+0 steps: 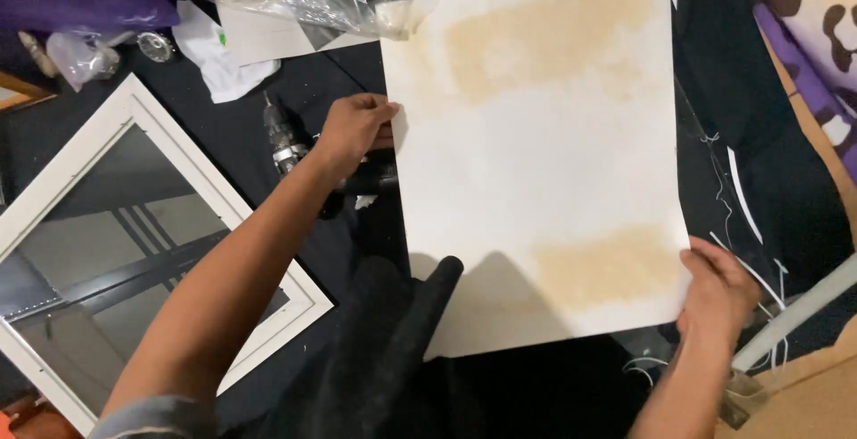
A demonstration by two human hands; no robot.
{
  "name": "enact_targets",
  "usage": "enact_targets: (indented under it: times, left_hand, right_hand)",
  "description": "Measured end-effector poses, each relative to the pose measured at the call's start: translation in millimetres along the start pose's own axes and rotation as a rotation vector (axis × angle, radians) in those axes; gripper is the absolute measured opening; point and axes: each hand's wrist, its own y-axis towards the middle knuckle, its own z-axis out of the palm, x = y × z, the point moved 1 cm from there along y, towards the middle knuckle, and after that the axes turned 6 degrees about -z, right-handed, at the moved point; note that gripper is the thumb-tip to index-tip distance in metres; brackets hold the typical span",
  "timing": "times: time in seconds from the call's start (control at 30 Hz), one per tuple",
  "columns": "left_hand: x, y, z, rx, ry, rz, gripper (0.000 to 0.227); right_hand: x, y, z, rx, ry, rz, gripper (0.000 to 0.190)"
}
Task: Trimming the edges of a canvas or paper using a metal ruler and a utility knife on a work surface.
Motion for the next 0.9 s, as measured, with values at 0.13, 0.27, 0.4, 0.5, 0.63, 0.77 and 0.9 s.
enact_targets:
  times: [0.13,0.27,0.4,0.5,0.63,0.77,0.9]
  left_hand:
    - [6,39,1,-0.017,-0.130,0.122,0.007]
    - [-7,40,6,-0.047,-0.151,0.147,0.020]
    - [-7,66,1,-0.062,-0.147,0.241,0.051]
    - [-4,73,-3,-0.021,-0.064,0.322,0.062]
    - [-4,59,-1,-0.018,-0.018,0.374,0.035]
    - [-4,49,-4,0.015,-0.005,0.395,0.043]
    - [-1,46,-6,0.016,0.014,0.446,0.049]
  right_hand:
    - [-27,18,-17,0.070,0.020,0.034,0.019]
    - [-42,25,-25,-0.025,0.058,-0.027,0.024]
    - [-36,20,-29,0.003,0.051,-0.077,0.025]
    - [-41,25,-32,0.024,0.036,-0.030,0.028]
    - [-24,14,-30,-0.007,0.015,-0.004,0.027]
    - [-20,12,-29,-0.021,-0.018,0.017,0.025]
    - [-57,36,-33,0.080,0.117,-0.022,0.033]
